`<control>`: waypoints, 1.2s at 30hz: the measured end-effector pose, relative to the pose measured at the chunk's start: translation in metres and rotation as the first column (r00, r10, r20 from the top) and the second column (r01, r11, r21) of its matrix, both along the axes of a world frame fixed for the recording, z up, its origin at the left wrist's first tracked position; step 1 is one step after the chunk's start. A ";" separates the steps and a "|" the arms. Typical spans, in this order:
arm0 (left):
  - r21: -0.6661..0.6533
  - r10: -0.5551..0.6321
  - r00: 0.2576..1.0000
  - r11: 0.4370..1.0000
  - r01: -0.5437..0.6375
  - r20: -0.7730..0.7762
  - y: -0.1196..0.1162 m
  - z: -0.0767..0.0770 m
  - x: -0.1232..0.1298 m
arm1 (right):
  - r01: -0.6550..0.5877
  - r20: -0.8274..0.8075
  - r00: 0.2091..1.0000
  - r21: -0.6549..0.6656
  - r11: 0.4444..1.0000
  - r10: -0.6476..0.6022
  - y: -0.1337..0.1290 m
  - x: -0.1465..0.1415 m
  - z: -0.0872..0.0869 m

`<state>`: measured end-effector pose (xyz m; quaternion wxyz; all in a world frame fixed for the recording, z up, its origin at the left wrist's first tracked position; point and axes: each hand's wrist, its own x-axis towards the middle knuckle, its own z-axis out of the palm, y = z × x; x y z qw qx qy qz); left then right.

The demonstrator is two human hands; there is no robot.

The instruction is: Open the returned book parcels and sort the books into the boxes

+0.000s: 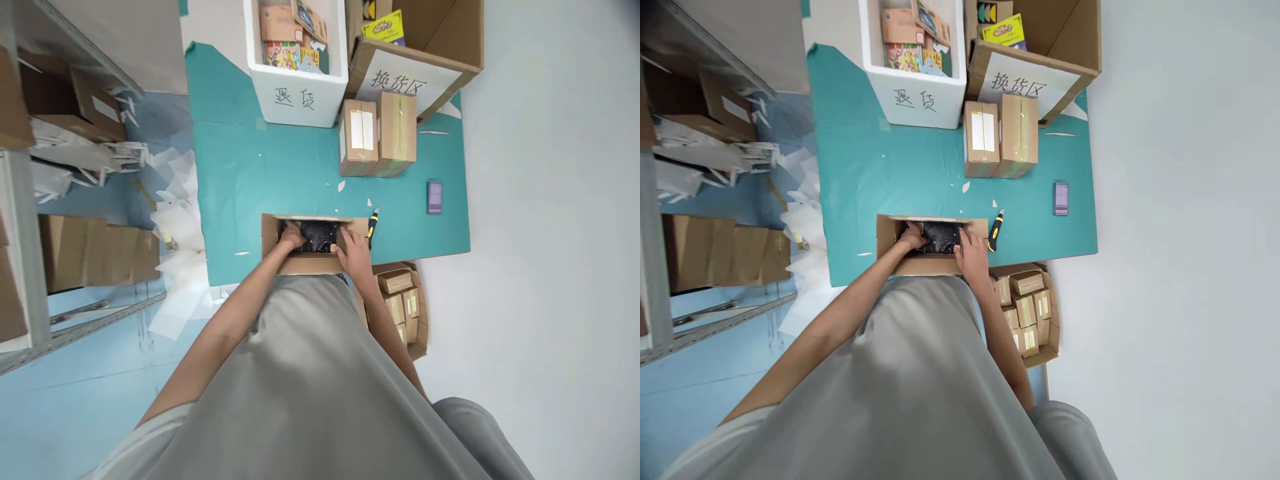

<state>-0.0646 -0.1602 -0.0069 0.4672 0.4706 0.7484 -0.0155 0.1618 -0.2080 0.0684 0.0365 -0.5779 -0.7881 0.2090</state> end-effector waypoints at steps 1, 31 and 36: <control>-0.014 0.033 0.999 0.999 -0.033 -0.003 -0.002 -0.001 0.001 | 0.025 -0.004 1.000 0.018 1.000 -0.025 -0.002 -0.005 -0.004; 0.750 -0.319 0.933 0.655 0.091 0.165 -0.087 0.149 -0.005 | 0.097 -0.608 0.778 -0.129 0.987 -0.157 0.011 -0.017 0.031; 0.769 -0.317 0.872 0.632 -0.099 0.372 -0.096 0.196 -0.017 | 0.041 -0.706 0.705 -0.052 0.998 -0.066 0.008 -0.021 0.075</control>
